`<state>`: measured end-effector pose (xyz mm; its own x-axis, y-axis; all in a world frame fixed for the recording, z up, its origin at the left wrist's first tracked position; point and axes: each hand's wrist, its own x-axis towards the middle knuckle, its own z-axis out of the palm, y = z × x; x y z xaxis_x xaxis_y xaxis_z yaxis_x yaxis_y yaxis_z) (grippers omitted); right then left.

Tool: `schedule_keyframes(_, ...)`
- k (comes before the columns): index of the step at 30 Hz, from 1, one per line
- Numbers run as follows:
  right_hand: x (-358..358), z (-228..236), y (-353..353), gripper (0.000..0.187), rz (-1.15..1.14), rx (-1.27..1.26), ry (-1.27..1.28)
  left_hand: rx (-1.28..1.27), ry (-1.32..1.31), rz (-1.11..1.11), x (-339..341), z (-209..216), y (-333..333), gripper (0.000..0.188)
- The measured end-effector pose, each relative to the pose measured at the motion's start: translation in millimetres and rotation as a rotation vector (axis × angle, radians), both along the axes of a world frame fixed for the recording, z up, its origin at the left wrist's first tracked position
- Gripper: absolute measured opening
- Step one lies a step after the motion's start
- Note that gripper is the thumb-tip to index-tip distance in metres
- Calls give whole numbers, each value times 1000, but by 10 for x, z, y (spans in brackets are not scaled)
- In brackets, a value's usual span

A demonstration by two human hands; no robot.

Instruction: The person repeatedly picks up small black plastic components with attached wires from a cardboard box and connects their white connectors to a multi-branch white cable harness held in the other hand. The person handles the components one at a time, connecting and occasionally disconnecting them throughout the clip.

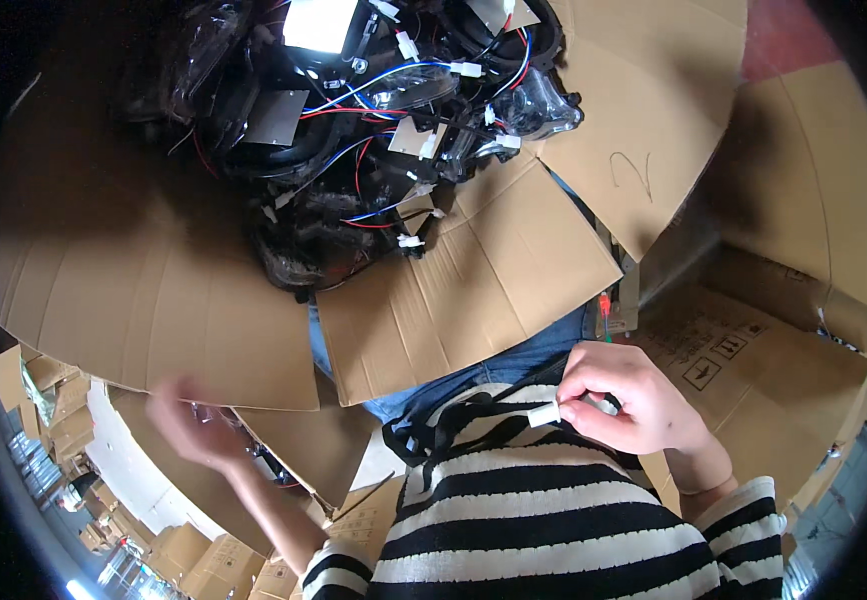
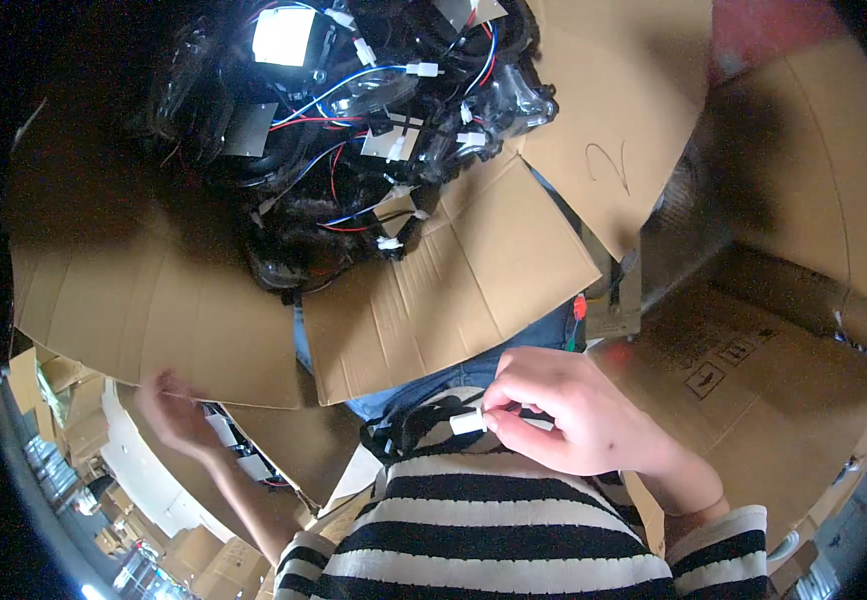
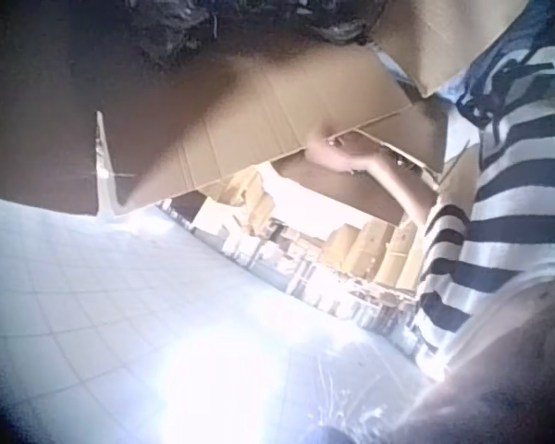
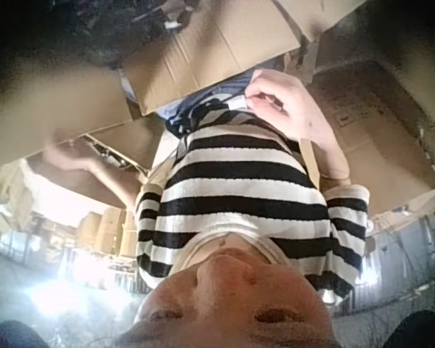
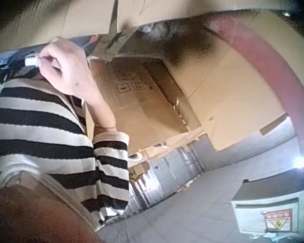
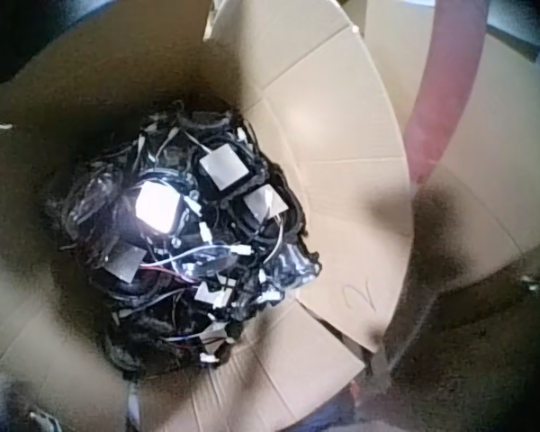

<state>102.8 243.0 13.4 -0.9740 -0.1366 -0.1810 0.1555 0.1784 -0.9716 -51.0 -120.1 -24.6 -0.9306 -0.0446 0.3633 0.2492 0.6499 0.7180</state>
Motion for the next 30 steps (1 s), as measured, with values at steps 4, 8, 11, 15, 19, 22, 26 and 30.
schedule_keyframes(4,-14,-81,-18,7,17,-13,22,-580,60,-696,-115,-639,1377,43)
schedule_keyframes(8,36,-37,-30,7,-7,-20,18,-1046,235,-675,-567,-1451,1525,33)
schedule_keyframes(11,111,-75,-40,7,-42,-36,-12,-1140,333,-715,-797,-1685,1583,23)
schedule_keyframes(15,108,-130,-81,8,-33,-26,-1,-1081,311,-763,-938,-1608,1688,9)
schedule_keyframes(19,58,-129,-83,9,-14,-23,14,-817,282,-948,-1003,-1458,1553,12)
schedule_keyframes(22,46,-162,-130,9,-9,-42,18,-580,-276,-775,-930,-1272,1543,13)
schedule_keyframes(26,43,-174,-161,9,-8,-66,14,-453,-581,-686,-805,-850,1593,21)
schedule_keyframes(30,20,-162,-175,9,10,-57,12,-445,-492,-722,-659,-635,1463,27)
